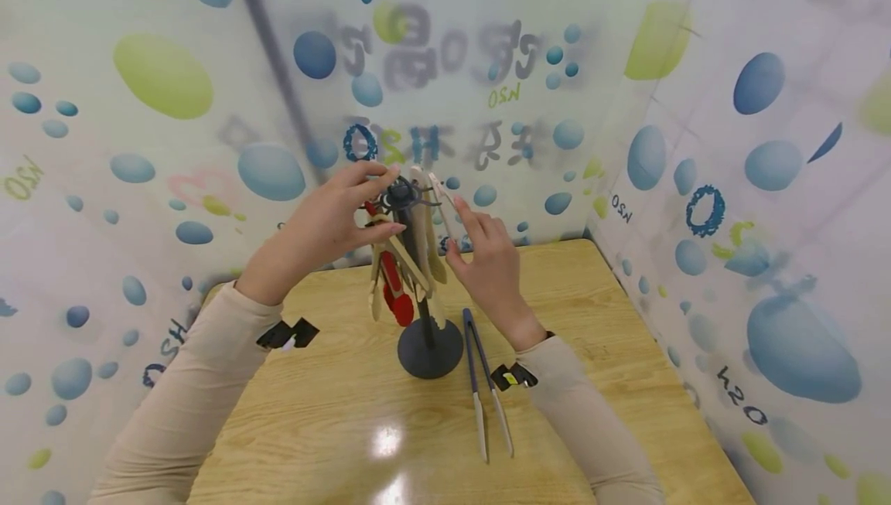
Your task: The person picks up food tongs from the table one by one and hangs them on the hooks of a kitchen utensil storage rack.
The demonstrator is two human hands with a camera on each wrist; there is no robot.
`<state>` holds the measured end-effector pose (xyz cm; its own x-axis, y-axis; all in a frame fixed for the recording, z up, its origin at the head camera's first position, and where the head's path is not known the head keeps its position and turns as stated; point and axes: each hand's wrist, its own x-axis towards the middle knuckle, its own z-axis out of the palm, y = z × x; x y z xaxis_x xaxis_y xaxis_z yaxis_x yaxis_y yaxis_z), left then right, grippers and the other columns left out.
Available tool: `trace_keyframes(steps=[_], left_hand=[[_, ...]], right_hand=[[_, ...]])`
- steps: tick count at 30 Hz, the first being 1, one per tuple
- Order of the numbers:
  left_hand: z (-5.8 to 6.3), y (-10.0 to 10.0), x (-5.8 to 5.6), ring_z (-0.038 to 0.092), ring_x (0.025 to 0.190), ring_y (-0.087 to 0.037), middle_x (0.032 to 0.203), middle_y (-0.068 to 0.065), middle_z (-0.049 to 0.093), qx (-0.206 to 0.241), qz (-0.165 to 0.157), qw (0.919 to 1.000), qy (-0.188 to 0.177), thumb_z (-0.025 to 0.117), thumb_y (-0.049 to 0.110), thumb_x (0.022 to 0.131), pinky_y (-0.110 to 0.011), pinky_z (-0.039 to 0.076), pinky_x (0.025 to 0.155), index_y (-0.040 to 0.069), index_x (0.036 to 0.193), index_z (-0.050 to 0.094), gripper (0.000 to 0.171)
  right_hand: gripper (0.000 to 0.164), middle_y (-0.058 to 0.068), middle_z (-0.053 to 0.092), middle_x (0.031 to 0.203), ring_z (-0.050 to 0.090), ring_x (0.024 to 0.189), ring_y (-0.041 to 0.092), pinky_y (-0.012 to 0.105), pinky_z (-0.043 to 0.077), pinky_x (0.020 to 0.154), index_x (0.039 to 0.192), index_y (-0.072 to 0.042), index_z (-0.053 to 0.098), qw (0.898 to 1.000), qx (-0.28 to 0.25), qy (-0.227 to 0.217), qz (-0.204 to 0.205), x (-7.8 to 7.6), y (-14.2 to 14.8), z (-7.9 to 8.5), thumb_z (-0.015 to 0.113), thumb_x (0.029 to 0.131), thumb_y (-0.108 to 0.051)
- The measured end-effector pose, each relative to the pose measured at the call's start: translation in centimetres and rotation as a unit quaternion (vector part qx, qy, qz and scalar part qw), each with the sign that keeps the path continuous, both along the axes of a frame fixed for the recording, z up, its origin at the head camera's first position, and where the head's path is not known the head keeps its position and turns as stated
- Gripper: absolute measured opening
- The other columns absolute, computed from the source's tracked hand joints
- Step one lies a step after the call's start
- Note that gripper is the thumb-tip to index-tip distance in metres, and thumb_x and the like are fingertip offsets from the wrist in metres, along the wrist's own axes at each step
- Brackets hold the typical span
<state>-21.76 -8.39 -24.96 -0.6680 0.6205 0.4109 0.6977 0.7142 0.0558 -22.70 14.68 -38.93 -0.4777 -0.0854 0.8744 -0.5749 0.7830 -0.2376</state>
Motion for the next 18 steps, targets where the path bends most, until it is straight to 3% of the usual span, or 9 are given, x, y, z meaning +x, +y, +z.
trace_keyframes(steps=[18], left_hand=[[-0.5,0.5,0.1,0.054,0.129,-0.031,0.145,-0.012,0.052,0.022,0.015,0.9996,0.002,0.068,0.048,0.090,-0.046,0.051,0.102,0.012,0.149,0.045,0.073]], right_hand=[[0.070,0.016,0.066,0.104,0.064,0.087,0.030,0.041,0.055,0.061,0.149,-0.009,0.042,0.999,0.006,-0.052,-0.012,-0.6,-1.5,-0.4,0.075,0.087,-0.021]])
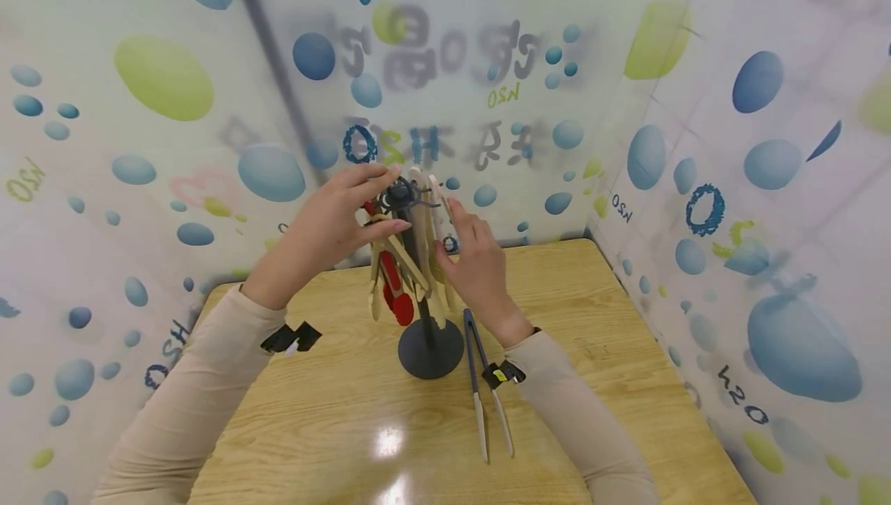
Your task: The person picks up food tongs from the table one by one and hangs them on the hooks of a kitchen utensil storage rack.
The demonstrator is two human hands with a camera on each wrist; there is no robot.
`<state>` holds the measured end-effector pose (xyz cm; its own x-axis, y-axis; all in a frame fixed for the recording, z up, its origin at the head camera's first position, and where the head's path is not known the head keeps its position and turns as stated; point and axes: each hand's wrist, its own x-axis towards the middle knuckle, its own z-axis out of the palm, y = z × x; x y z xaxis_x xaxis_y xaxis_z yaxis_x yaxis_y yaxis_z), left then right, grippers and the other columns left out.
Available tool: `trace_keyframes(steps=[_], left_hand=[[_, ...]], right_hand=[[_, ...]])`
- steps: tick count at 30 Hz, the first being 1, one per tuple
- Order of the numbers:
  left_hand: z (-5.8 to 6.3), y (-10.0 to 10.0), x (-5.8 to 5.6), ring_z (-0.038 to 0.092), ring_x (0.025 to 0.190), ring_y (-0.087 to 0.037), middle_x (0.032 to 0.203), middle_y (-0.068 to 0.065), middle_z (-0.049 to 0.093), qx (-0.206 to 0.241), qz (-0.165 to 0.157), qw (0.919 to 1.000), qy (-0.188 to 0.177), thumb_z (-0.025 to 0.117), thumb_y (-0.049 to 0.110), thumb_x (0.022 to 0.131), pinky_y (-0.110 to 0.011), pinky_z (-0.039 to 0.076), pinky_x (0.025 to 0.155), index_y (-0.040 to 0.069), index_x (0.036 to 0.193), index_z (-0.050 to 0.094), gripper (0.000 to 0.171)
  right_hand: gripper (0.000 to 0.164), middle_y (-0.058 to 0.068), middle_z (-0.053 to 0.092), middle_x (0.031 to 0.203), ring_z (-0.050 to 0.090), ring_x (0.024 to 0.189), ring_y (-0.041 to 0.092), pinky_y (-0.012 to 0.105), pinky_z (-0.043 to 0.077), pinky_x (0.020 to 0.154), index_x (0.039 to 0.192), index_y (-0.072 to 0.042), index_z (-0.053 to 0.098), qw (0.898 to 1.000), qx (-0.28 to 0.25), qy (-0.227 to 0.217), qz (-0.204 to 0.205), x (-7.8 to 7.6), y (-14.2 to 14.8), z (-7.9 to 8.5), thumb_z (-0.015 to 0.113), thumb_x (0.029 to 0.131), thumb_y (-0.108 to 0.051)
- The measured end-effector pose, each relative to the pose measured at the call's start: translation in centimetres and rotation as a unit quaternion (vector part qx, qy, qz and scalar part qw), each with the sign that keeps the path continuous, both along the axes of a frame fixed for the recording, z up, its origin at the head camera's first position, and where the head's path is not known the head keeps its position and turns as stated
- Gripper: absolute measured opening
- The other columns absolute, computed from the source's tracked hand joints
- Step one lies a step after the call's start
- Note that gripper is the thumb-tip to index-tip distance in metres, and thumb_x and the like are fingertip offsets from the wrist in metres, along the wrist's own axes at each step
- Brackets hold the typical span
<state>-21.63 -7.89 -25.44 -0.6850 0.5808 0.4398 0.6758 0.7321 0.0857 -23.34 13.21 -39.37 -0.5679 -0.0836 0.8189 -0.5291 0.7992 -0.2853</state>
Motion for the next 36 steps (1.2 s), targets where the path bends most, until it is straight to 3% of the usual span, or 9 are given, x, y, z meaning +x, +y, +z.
trace_keyframes(steps=[13,25,36], left_hand=[[-0.3,-0.1,-0.1,0.056,0.123,-0.030,0.139,-0.009,0.057,0.009,-0.023,0.9994,0.024,0.071,0.036,0.092,-0.044,0.052,0.098,0.019,0.148,0.048,0.063],[0.0,0.2,0.0,0.054,0.123,-0.029,0.137,-0.010,0.056,0.024,-0.025,0.9994,0.006,0.070,0.047,0.089,-0.045,0.050,0.101,0.016,0.144,0.053,0.065],[-0.2,0.4,-0.2,0.059,0.115,-0.027,0.132,-0.009,0.057,0.041,-0.035,0.9985,0.007,0.071,0.043,0.090,-0.042,0.054,0.094,0.013,0.141,0.056,0.062]], right_hand=[[0.068,0.013,0.066,0.106,0.065,0.090,0.029,0.042,0.056,0.065,0.148,-0.009,0.043,1.000,-0.003,-0.009,0.009,-0.2,-0.2,-0.1,0.074,0.089,-0.022],[0.068,0.013,0.066,0.104,0.064,0.088,0.029,0.040,0.054,0.059,0.148,-0.008,0.042,1.000,-0.003,-0.009,0.014,-0.5,-0.3,0.1,0.074,0.089,-0.023],[0.071,0.011,0.064,0.109,0.065,0.089,0.028,0.038,0.051,0.053,0.151,-0.012,0.035,0.999,-0.002,-0.032,0.020,-1.0,-0.6,-0.2,0.071,0.091,-0.026]])
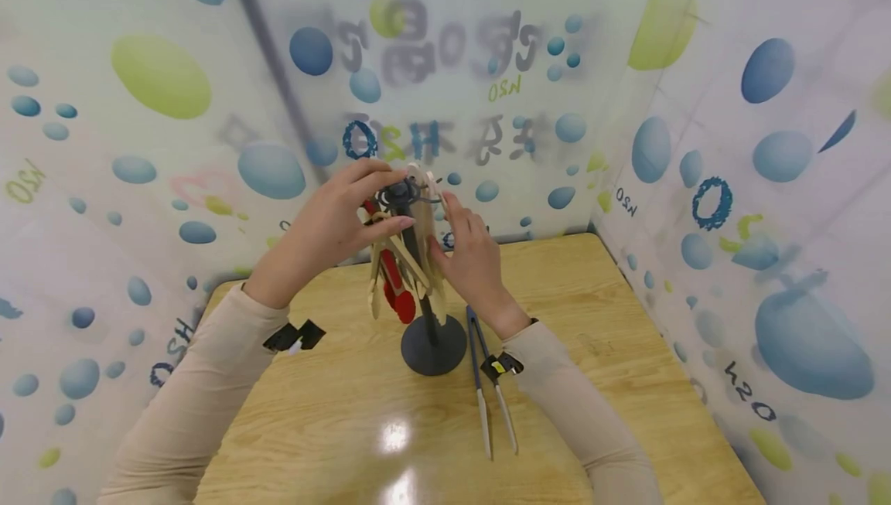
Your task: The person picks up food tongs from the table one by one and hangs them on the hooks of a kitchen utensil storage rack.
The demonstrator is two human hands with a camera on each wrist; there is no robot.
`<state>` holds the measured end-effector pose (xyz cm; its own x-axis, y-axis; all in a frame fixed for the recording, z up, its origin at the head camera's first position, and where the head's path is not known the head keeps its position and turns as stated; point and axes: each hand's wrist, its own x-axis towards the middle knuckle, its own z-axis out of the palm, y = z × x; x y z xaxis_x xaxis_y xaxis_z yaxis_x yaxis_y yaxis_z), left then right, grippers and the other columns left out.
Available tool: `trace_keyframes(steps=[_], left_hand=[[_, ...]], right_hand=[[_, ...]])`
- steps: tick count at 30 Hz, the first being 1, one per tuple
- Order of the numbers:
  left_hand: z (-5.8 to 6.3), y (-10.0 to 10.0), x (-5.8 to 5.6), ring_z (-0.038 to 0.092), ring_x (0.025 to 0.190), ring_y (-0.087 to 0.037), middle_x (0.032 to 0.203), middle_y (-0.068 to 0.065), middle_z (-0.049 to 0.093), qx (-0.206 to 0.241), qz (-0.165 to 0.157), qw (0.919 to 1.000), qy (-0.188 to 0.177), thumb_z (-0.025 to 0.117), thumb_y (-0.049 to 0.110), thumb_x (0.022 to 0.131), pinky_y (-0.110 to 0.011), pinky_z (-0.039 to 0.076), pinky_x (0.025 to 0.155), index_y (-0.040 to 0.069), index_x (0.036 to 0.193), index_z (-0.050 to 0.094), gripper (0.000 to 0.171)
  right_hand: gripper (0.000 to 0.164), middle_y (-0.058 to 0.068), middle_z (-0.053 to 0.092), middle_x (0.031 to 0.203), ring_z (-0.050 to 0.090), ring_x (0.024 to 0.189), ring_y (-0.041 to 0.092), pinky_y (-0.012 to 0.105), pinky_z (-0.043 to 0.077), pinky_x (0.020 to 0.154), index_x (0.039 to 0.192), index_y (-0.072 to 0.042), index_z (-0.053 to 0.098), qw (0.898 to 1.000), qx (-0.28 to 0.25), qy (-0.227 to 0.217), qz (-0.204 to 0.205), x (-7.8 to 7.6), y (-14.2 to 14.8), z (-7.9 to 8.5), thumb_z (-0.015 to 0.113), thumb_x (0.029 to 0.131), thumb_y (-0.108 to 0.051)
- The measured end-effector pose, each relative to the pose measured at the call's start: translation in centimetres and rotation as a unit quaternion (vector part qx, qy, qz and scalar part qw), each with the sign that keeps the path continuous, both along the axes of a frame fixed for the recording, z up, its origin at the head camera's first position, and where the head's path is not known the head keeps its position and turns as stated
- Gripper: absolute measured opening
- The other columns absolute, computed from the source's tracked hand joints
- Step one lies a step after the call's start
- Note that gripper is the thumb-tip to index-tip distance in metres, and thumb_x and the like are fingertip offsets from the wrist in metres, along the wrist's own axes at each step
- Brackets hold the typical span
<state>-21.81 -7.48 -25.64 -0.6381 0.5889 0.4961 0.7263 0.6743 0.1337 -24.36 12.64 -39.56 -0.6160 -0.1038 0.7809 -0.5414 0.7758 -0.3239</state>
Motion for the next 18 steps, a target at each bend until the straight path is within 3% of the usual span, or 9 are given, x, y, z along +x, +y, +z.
trace_keyframes(steps=[7,11,18], left_hand=[[-0.2,0.1,-0.2,0.062,0.106,-0.025,0.129,-0.009,0.057,0.011,-0.007,0.9999,-0.002,0.072,0.042,0.089,-0.040,0.055,0.089,0.013,0.141,0.056,0.061],[-0.2,0.1,-0.4,0.063,0.102,-0.026,0.129,-0.010,0.057,0.013,-0.009,0.9999,0.000,0.071,0.043,0.090,-0.039,0.056,0.086,0.012,0.141,0.056,0.061],[-0.2,0.0,-0.4,0.065,0.099,-0.026,0.128,-0.010,0.058,0.012,-0.014,0.9998,0.007,0.071,0.044,0.090,-0.039,0.056,0.085,0.012,0.140,0.057,0.061]], right_hand=[[0.077,0.013,0.064,0.111,0.064,0.088,0.029,0.039,0.052,0.055,0.154,-0.013,0.030,1.000,-0.003,-0.027,0.012,0.0,0.1,-0.1,0.072,0.090,-0.027],[0.084,0.014,0.063,0.116,0.064,0.094,0.030,0.043,0.056,0.066,0.156,-0.016,0.025,0.996,-0.017,-0.079,0.027,0.4,0.7,-0.7,0.073,0.089,-0.029],[0.097,0.013,0.056,0.133,0.058,0.113,0.030,0.048,0.053,0.092,0.159,-0.020,0.017,0.979,-0.065,-0.185,0.065,1.8,2.7,-4.6,0.079,0.085,-0.032]])
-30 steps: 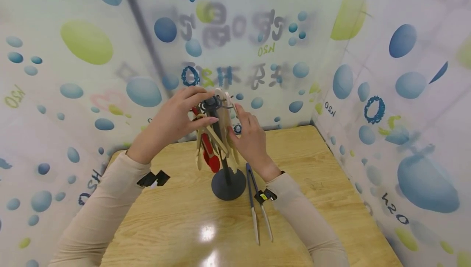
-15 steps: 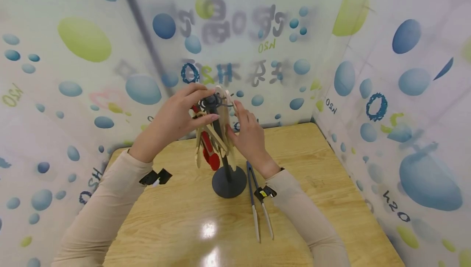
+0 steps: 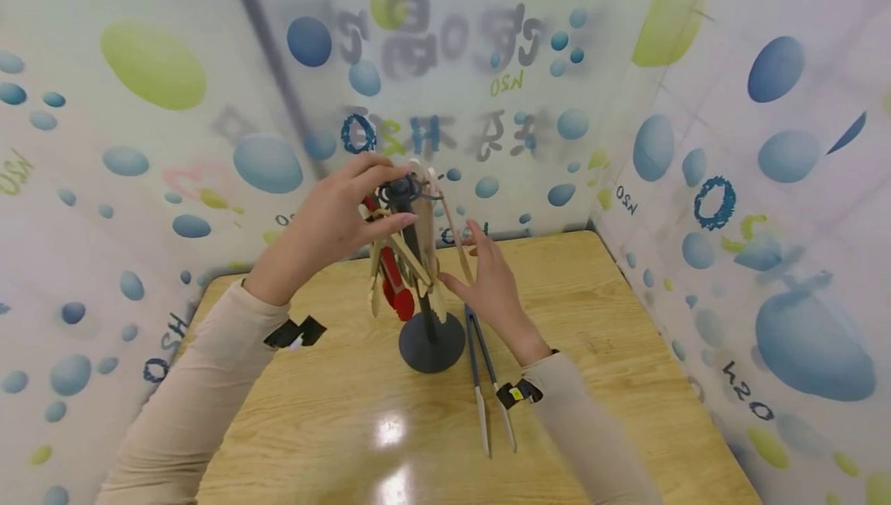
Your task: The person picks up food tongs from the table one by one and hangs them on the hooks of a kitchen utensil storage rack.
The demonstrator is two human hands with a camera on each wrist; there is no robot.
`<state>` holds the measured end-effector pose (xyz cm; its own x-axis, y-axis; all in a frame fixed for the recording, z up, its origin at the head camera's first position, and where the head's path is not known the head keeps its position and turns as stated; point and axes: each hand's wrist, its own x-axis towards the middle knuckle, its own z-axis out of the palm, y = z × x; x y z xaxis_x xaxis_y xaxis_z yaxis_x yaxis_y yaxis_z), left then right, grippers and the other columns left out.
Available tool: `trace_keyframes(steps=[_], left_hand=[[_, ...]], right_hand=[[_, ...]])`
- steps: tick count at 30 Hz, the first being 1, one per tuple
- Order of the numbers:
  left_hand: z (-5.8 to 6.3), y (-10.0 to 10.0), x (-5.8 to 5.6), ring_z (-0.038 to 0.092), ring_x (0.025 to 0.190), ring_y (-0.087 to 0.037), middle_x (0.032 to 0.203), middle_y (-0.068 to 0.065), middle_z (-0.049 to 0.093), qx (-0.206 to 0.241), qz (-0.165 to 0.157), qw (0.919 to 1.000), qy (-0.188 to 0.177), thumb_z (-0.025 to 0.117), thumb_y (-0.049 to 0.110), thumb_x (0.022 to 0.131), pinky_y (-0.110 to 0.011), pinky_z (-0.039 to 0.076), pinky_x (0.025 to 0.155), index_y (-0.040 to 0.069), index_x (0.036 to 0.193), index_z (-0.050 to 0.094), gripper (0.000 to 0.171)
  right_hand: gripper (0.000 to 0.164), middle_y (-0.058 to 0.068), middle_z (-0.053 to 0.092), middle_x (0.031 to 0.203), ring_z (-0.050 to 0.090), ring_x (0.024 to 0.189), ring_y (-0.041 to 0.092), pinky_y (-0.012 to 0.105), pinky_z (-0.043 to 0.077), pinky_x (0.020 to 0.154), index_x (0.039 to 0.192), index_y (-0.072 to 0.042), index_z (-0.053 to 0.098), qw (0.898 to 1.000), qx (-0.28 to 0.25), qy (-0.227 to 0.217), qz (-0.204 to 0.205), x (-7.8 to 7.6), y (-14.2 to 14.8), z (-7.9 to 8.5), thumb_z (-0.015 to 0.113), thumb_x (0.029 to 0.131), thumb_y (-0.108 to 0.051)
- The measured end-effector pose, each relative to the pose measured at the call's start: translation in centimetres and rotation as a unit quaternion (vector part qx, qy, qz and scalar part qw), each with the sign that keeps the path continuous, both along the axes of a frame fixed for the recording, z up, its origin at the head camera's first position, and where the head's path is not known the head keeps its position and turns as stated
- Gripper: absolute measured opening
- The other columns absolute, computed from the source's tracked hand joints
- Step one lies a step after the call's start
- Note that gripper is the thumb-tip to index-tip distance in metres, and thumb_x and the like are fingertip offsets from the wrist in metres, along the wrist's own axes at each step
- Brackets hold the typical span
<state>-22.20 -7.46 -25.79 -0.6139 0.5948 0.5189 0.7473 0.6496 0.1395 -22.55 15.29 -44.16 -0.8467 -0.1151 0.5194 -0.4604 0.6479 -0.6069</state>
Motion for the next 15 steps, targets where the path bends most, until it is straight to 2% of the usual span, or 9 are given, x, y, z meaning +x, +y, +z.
trace_keyframes(steps=[7,12,15], left_hand=[[0.0,0.0,-0.1,0.063,0.093,-0.024,0.125,-0.008,0.058,-0.002,-0.001,1.0000,-0.001,0.071,0.046,0.090,-0.038,0.054,0.080,0.013,0.141,0.056,0.063],[0.0,-0.1,-0.2,0.063,0.091,-0.023,0.125,-0.008,0.057,-0.011,0.005,0.9999,0.004,0.070,0.048,0.090,-0.037,0.054,0.079,0.015,0.142,0.055,0.063],[0.0,-0.1,-0.2,0.062,0.089,-0.022,0.125,-0.008,0.058,-0.016,0.007,0.9998,0.009,0.069,0.048,0.090,-0.036,0.054,0.077,0.015,0.142,0.055,0.063]], right_hand=[[0.098,0.011,0.052,0.134,0.057,0.114,0.033,0.053,0.052,0.090,0.159,-0.025,0.016,0.994,-0.031,-0.098,-0.027,1.4,1.2,-4.8,0.079,0.084,-0.039],[0.095,0.011,0.052,0.135,0.058,0.115,0.033,0.053,0.052,0.087,0.159,-0.021,0.018,0.987,-0.034,-0.151,-0.042,2.0,1.3,-7.0,0.073,0.087,-0.048],[0.094,0.014,0.052,0.135,0.058,0.114,0.033,0.051,0.053,0.084,0.158,-0.017,0.020,0.983,-0.017,-0.175,-0.053,2.3,1.3,-8.0,0.072,0.087,-0.050]])
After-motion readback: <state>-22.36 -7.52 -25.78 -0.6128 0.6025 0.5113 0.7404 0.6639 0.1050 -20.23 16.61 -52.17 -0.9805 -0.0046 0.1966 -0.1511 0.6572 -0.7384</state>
